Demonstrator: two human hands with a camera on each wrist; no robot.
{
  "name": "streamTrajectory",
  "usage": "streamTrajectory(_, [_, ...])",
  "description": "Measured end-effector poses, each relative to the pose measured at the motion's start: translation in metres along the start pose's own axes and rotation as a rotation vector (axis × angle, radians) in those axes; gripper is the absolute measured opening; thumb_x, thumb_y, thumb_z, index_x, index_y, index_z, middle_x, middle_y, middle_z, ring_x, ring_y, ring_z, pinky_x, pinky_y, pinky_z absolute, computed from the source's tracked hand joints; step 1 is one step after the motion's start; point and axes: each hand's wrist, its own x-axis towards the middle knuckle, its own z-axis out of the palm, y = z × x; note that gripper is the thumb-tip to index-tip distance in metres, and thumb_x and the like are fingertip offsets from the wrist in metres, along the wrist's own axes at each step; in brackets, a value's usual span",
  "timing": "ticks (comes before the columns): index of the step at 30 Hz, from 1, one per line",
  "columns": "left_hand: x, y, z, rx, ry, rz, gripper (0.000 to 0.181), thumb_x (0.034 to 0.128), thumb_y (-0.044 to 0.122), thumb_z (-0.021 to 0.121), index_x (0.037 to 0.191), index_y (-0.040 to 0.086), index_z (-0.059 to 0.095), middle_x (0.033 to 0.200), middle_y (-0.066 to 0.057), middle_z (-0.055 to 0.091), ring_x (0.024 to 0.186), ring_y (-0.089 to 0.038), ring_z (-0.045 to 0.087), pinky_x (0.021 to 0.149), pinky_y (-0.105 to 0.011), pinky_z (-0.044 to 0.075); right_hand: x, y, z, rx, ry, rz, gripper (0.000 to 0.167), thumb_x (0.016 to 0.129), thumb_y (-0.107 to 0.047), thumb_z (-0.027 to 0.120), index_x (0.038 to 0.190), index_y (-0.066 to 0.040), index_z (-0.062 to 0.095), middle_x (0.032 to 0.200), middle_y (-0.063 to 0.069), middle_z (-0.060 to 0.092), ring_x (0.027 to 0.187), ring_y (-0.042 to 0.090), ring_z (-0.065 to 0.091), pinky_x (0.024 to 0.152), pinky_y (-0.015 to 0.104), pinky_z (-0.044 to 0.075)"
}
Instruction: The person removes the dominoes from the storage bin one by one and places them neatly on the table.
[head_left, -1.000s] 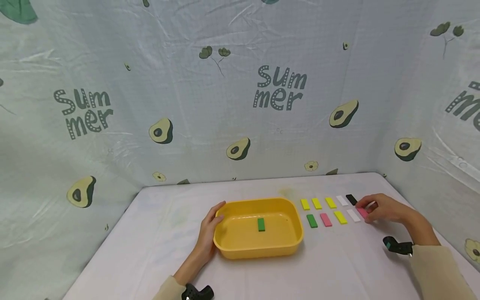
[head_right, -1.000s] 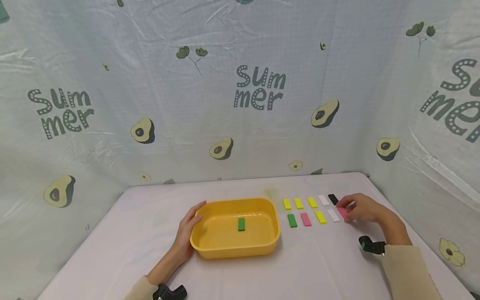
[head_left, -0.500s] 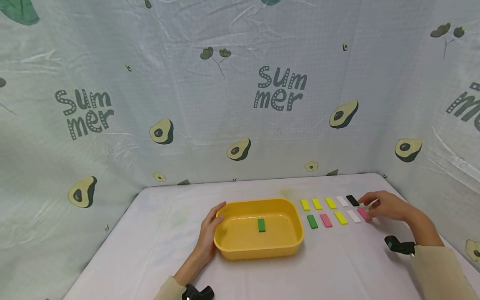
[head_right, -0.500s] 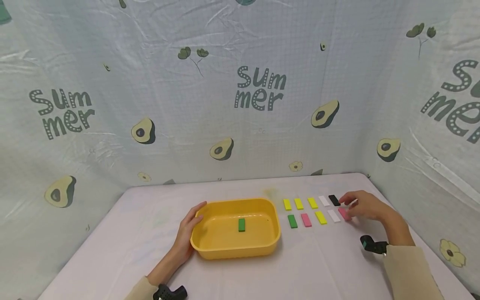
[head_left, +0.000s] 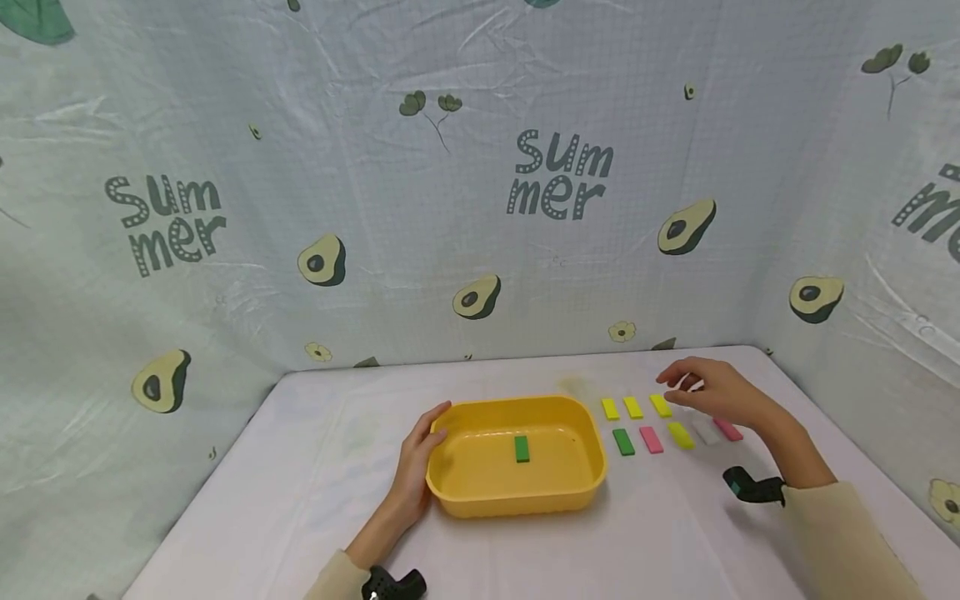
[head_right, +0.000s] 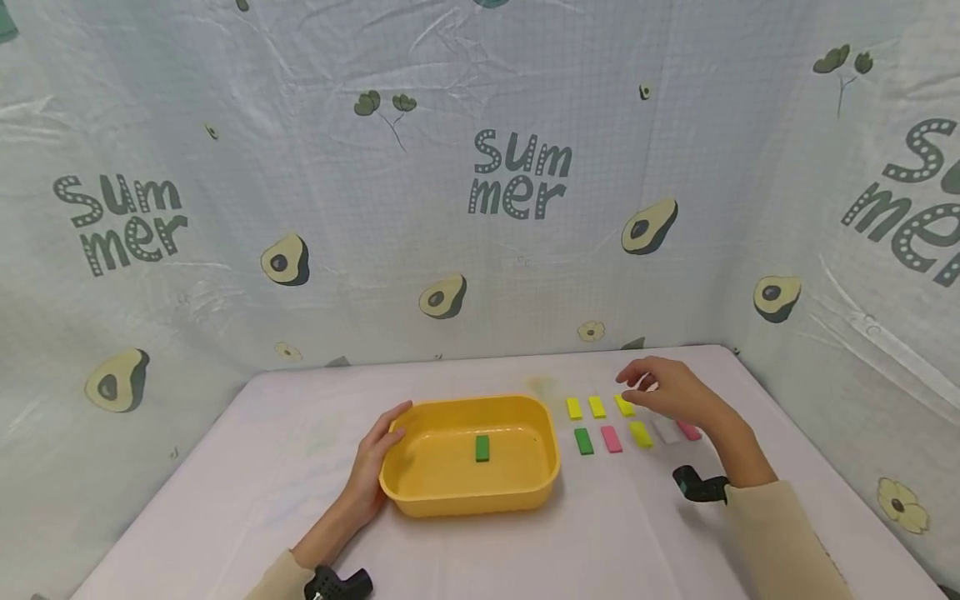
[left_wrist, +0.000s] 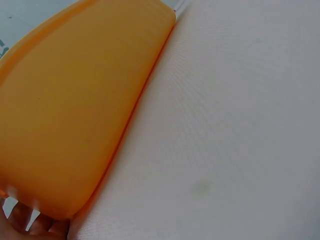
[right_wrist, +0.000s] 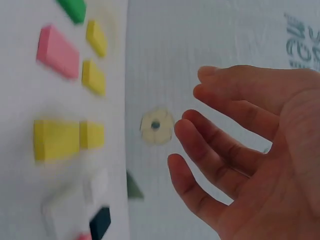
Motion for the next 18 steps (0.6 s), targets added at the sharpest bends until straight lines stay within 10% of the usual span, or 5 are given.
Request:
streamTrajectory(9, [0.001,0.0,0.002,-0.008,-0.002,-0.004,0.049,0.1075,0.017,0.044,0.156,0.012,0.044,0.167,-0.006,0.036,0.151,-0.028,0.038,0.109,-0.015,0.043,0.023,-0.065,0.026,0.045,-0.029,-0.23,0.023,0.096,-0.017,0.073,0.118,-0.011,0.072,0.11,0.006,0.073,0.092,0.014,0.062,0.077,0.019,0.057])
streamTrajectory(18, [0.0,0.0,0.0,-0.001,0.009,0.003,0.049,0.1074,0.017,0.046,0.156,0.01,0.045,0.168,-0.007,0.035,0.154,-0.029,0.033,0.124,-0.035,0.034,0.045,-0.112,0.062,0.072,-0.174,-0.32,0.028,0.096,-0.02,0.071,0.122,-0.009,0.07,0.116,0.01,0.071,0.098,0.015,0.064,0.085,0.025,0.057])
